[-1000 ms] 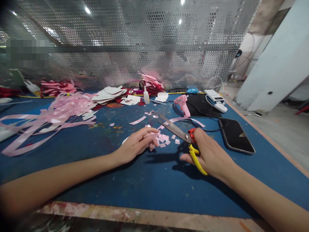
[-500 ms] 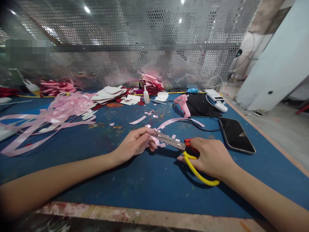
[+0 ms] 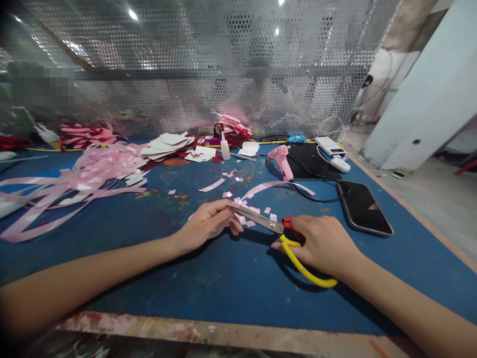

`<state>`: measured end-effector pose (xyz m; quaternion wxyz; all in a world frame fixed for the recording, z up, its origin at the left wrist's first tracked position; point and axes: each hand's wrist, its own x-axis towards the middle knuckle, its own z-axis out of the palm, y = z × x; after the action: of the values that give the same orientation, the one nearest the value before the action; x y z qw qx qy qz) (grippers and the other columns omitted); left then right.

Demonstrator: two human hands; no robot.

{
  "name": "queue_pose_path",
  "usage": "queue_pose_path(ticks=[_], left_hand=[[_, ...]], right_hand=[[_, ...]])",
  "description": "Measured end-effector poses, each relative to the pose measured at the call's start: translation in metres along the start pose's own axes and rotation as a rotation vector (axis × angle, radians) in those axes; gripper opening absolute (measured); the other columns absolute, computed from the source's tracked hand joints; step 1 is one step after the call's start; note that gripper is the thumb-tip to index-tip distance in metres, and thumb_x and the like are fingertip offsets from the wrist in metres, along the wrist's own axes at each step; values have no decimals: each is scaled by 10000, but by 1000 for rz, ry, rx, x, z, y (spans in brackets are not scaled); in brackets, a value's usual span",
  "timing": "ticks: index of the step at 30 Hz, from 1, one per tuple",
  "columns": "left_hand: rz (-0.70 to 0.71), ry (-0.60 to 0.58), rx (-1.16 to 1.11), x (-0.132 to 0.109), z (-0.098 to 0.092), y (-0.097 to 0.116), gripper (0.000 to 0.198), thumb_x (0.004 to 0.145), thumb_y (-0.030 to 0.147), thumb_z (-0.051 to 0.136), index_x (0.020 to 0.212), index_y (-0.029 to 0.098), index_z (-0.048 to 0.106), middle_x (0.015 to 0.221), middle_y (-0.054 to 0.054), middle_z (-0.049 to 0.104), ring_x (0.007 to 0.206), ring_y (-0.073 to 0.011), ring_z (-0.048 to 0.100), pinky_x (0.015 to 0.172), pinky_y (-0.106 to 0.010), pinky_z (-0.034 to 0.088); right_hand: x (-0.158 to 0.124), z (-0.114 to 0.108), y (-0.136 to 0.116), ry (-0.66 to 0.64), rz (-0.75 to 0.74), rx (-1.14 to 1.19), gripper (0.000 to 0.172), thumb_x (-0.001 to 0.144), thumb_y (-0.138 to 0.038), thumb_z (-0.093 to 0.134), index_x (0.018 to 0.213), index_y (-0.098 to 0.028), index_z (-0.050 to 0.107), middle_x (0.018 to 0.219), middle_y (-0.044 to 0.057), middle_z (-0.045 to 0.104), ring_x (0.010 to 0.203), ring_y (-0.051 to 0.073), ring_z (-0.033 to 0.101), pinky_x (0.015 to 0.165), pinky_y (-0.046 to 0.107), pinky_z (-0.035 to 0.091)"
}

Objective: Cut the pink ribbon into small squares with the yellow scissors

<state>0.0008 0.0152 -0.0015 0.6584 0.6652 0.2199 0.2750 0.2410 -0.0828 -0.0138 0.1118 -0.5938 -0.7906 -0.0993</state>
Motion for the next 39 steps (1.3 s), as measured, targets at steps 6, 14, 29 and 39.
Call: queue_pose_path(ticks=[6, 14, 29, 39], left_hand=[[-8, -10, 18, 0, 0, 3, 226, 877, 322, 500, 892, 111, 581, 703, -58, 672, 607, -120, 616, 620, -251, 491], [-2, -69, 43, 0, -5, -2, 233, 891, 339, 477, 909, 121, 556, 724, -60, 669, 614, -129, 610, 644, -272, 485], [-16, -59, 147, 0, -4, 2, 240, 913, 307, 433, 913, 110, 571, 667, -43, 647, 614, -120, 596, 651, -258, 459], [30, 0, 37, 4, -4, -5, 269, 888, 402, 462, 1028, 173, 462, 771, -18, 598, 655, -121, 586, 600, -247, 456]], right_hand=[[0, 0, 1, -2, -9, 7, 466, 837, -589, 393, 592, -201, 479, 525, 0, 520, 457, 126, 463, 486, 264, 191], [0, 0, 2, -16, -1, 24, 469, 833, -590, 397, 580, -202, 465, 529, 3, 517, 455, 122, 448, 486, 263, 188], [0, 1, 2, -38, -5, 29, 483, 846, -586, 375, 559, -204, 442, 498, 2, 497, 433, 117, 425, 480, 273, 181], [6, -10, 1, 106, 95, 157, 523, 678, -742, 480, 660, -232, 367, 590, -13, 463, 468, 121, 415, 469, 246, 292]])
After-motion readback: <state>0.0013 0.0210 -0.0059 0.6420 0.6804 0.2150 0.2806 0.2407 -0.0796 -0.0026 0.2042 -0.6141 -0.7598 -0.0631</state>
